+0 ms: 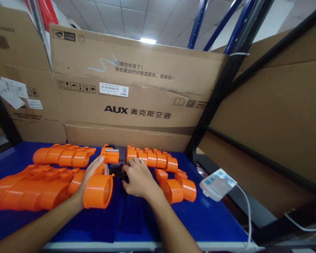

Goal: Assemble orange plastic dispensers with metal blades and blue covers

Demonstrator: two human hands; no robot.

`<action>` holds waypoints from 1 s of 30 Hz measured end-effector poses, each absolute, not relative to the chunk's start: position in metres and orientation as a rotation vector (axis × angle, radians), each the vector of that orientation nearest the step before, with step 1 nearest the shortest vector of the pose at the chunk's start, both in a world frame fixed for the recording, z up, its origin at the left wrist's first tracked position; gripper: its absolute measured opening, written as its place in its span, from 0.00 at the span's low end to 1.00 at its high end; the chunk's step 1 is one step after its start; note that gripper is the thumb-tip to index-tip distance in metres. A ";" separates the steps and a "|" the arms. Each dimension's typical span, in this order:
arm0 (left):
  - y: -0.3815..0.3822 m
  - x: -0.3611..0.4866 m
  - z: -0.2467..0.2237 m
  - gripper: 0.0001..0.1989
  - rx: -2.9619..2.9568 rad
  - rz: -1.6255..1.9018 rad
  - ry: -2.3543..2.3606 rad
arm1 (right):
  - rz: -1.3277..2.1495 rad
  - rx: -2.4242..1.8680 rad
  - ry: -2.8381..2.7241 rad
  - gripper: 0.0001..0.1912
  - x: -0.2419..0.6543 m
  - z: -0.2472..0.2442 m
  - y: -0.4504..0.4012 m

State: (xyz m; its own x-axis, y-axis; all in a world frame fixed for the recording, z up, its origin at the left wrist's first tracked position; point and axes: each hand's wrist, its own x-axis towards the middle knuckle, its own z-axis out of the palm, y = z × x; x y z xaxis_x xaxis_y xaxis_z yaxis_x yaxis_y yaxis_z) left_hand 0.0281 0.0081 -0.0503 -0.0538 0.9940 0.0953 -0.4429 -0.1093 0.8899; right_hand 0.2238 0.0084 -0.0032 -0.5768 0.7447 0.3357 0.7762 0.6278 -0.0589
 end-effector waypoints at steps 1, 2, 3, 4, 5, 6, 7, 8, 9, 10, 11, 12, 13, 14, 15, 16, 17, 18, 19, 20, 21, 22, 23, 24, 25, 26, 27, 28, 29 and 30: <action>0.008 0.028 -0.050 0.23 0.942 1.478 0.819 | -0.149 -1.239 -2.527 0.10 0.223 -0.005 0.009; 0.008 0.028 -0.050 0.23 0.965 1.466 0.812 | -0.166 -1.253 -2.526 0.08 0.222 -0.007 0.009; 0.008 0.028 -0.050 0.23 0.979 1.461 0.808 | -0.184 -1.262 -2.524 0.07 0.221 -0.008 0.009; 0.007 0.027 -0.049 0.23 0.981 1.465 0.808 | -0.200 -1.267 -2.517 0.05 0.220 -0.009 0.010; 0.007 0.027 -0.048 0.23 0.979 1.469 0.809 | -0.214 -1.270 -2.505 0.05 0.220 -0.010 0.010; 0.007 0.027 -0.047 0.23 0.976 1.473 0.808 | -0.225 -1.273 -2.487 0.05 0.219 -0.009 0.010; 0.007 0.028 -0.046 0.23 0.975 1.477 0.808 | -0.233 -1.274 -2.461 0.05 0.220 -0.009 0.011; 0.006 0.028 -0.045 0.24 0.973 1.480 0.809 | -0.238 -1.276 -2.427 0.05 0.220 -0.008 0.012; 0.005 0.029 -0.043 0.24 0.965 1.486 0.811 | -0.238 -1.275 -2.384 0.05 0.221 -0.007 0.013; 0.005 0.030 -0.042 0.23 0.951 1.492 0.814 | -0.235 -1.272 -2.327 0.05 0.222 -0.005 0.015; 0.004 0.031 -0.041 0.23 0.932 1.498 0.815 | -0.229 -1.265 -2.256 0.05 0.223 -0.003 0.016; 0.003 0.032 -0.040 0.22 0.914 1.497 0.813 | -0.222 -1.250 -2.171 0.05 0.225 0.000 0.016; 0.002 0.033 -0.039 0.22 0.895 1.494 0.804 | -0.215 -1.226 -2.074 0.05 0.226 0.002 0.017; 0.000 0.034 -0.038 0.22 0.882 1.485 0.792 | -0.208 -1.191 -1.974 0.05 0.227 0.004 0.016; -0.001 0.034 -0.038 0.22 0.874 1.470 0.779 | -0.200 -1.145 -1.883 0.06 0.228 0.007 0.015; -0.002 0.034 -0.039 0.22 0.868 1.455 0.770 | -0.190 -1.093 -1.809 0.07 0.228 0.009 0.014; -0.002 0.034 -0.039 0.22 0.864 1.444 0.766 | -0.175 -1.039 -1.762 0.08 0.228 0.011 0.012; -0.003 0.034 -0.040 0.22 0.865 1.440 0.769 | -0.156 -0.990 -1.739 0.09 0.227 0.012 0.010; -0.003 0.034 -0.041 0.22 0.874 1.441 0.779 | -0.134 -0.950 -1.741 0.10 0.226 0.013 0.009; -0.003 0.034 -0.042 0.23 0.891 1.448 0.791 | -0.112 -0.920 -1.759 0.10 0.225 0.013 0.007; -0.003 0.034 -0.042 0.24 0.911 1.462 0.799 | -0.090 -0.901 -1.786 0.11 0.223 0.012 0.006; -0.003 0.034 -0.043 0.25 0.931 1.476 0.802 | -0.069 -0.887 -1.814 0.11 0.221 0.011 0.006; -0.003 0.035 -0.043 0.26 0.948 1.487 0.798 | -0.048 -0.877 -1.841 0.11 0.220 0.010 0.006; -0.003 0.036 -0.043 0.28 0.958 1.495 0.791 | -0.030 -0.869 -1.864 0.11 0.219 0.008 0.006; -0.003 0.036 -0.043 0.29 0.964 1.497 0.783 | -0.014 -0.862 -1.884 0.12 0.218 0.007 0.007; -0.003 0.037 -0.043 0.29 0.971 1.492 0.775 | -0.002 -0.856 -1.899 0.12 0.217 0.005 0.008; -0.003 0.037 -0.043 0.30 0.980 1.486 0.769 | 0.004 -0.852 -1.911 0.12 0.217 0.005 0.008; -0.003 0.037 -0.043 0.30 0.992 1.479 0.766 | 0.006 -0.848 -1.921 0.12 0.217 0.004 0.009; -0.002 0.036 -0.043 0.30 1.004 1.473 0.763 | 0.004 -0.845 -1.928 0.13 0.217 0.004 0.009; -0.002 0.036 -0.044 0.30 1.017 1.466 0.761 | 0.002 -0.842 -1.935 0.13 0.217 0.003 0.009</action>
State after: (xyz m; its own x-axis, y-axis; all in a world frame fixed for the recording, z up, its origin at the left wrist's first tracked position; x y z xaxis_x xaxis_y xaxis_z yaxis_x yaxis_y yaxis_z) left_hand 0.0361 -0.0023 -0.0436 0.0136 0.9848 0.1730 -0.4254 -0.1509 0.8923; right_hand 0.2172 0.0093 0.0034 -0.2724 0.5544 0.7864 0.5532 0.7590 -0.3435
